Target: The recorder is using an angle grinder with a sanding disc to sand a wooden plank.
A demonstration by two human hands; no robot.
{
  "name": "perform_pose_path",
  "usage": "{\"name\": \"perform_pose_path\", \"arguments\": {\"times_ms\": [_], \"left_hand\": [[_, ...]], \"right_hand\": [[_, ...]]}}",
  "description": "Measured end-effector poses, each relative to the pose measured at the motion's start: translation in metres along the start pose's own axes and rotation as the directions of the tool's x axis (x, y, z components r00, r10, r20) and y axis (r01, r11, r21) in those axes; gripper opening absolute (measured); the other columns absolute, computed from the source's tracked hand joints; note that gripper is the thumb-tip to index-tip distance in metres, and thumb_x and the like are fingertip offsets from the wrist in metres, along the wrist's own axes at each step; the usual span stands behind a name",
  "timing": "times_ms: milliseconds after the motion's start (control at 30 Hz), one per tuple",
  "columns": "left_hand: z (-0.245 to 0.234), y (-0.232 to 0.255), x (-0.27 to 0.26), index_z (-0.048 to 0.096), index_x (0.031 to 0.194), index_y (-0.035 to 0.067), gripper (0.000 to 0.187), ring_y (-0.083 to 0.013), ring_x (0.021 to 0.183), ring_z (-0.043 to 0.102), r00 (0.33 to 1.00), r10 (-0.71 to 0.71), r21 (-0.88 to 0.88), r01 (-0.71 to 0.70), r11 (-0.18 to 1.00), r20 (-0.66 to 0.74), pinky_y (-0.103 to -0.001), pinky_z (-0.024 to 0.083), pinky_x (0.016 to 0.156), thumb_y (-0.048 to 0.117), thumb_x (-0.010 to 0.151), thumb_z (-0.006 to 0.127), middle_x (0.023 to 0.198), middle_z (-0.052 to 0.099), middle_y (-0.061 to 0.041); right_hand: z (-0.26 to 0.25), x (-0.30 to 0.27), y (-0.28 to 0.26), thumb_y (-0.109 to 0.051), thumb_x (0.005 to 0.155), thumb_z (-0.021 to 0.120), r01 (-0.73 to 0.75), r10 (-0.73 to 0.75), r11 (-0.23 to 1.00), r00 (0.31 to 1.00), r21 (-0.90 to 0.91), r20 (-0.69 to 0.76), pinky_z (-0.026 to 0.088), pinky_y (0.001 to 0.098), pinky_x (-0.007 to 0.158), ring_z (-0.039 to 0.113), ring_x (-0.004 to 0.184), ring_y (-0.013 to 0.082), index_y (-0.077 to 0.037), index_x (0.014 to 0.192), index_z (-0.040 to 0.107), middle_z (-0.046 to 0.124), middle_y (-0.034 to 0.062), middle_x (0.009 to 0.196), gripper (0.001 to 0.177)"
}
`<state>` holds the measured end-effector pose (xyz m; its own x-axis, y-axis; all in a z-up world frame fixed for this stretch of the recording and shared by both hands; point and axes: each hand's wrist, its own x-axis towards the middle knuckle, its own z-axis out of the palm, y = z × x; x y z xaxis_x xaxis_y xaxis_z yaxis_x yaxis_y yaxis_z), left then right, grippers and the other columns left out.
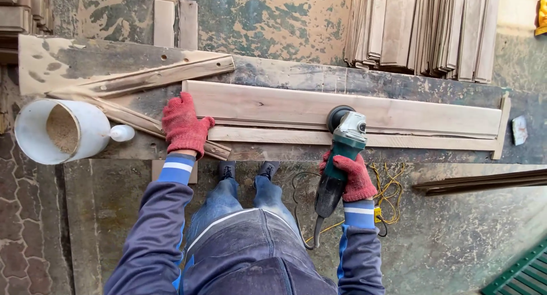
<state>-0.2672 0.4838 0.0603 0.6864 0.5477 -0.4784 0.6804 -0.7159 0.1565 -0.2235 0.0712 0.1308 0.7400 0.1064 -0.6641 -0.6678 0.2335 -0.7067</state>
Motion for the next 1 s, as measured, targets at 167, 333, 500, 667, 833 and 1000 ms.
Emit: {"name": "perform_pose_path", "arguments": {"times_ms": [167,333,500,667,833,1000], "left_hand": [[0.008,-0.004,0.017,0.036,0.159,0.007,0.111,-0.0405,0.128,0.052,0.999,-0.005,0.025,0.004,1.0,0.047,-0.053,0.05,0.101,0.053,0.072,0.088,0.136,0.052,-0.022],[-0.01,-0.005,0.011,0.035,0.16,0.007,0.114,-0.0424,0.124,0.053,0.998,0.033,-0.054,-0.03,0.998,0.051,-0.056,0.05,0.1,0.047,0.07,0.091,0.135,0.052,-0.023],[-0.008,-0.007,0.01,0.036,0.159,0.009,0.112,-0.0418,0.125,0.052,0.997,0.049,-0.071,-0.045,0.996,0.055,-0.057,0.049,0.101,0.049,0.07,0.089,0.138,0.05,-0.02],[-0.005,-0.008,0.013,0.036,0.159,0.008,0.114,-0.0421,0.125,0.052,0.997,0.045,-0.086,-0.04,0.995,0.064,-0.057,0.049,0.101,0.05,0.068,0.09,0.138,0.051,-0.021],[-0.003,-0.009,0.015,0.036,0.158,0.009,0.114,-0.0418,0.124,0.053,0.997,0.049,-0.079,-0.045,0.996,0.056,-0.057,0.049,0.101,0.051,0.067,0.09,0.137,0.051,-0.02],[-0.002,-0.01,0.015,0.036,0.158,0.008,0.113,-0.0427,0.124,0.054,0.997,0.054,-0.059,-0.051,0.997,0.062,-0.057,0.049,0.1,0.052,0.069,0.089,0.137,0.052,-0.021]], "right_hand": [[-0.007,0.013,-0.011,0.001,0.073,0.071,0.006,-0.007,0.999,1.0,0.038,0.024,0.062,0.0563,0.069,0.075,0.075,0.0441,0.002,0.109,0.068,0.071,0.0288,0.089,0.036],[-0.025,0.031,-0.002,-0.003,0.075,0.071,0.005,-0.008,0.997,0.999,0.076,0.038,0.062,0.0581,0.071,0.075,0.076,0.0446,0.001,0.111,0.068,0.071,0.0293,0.09,0.037],[-0.024,0.032,-0.007,-0.003,0.074,0.067,-0.001,-0.01,0.996,0.994,0.094,0.111,0.062,0.0581,0.072,0.074,0.077,0.0463,0.002,0.118,0.067,0.071,0.0297,0.091,0.044],[-0.026,0.038,-0.005,-0.007,0.076,0.066,-0.029,0.016,0.995,0.989,0.09,0.15,0.061,0.0591,0.073,0.075,0.078,0.0453,0.002,0.12,0.066,0.071,0.0286,0.093,0.046],[-0.028,0.04,-0.001,-0.007,0.077,0.064,-0.061,0.041,0.992,0.982,0.109,0.183,0.06,0.0582,0.075,0.074,0.082,0.0455,0.001,0.124,0.065,0.071,0.028,0.096,0.047],[-0.022,0.038,0.003,-0.006,0.077,0.063,-0.064,0.043,0.993,0.98,0.102,0.196,0.06,0.0589,0.075,0.074,0.082,0.0464,0.002,0.125,0.065,0.071,0.0286,0.095,0.049]]}}
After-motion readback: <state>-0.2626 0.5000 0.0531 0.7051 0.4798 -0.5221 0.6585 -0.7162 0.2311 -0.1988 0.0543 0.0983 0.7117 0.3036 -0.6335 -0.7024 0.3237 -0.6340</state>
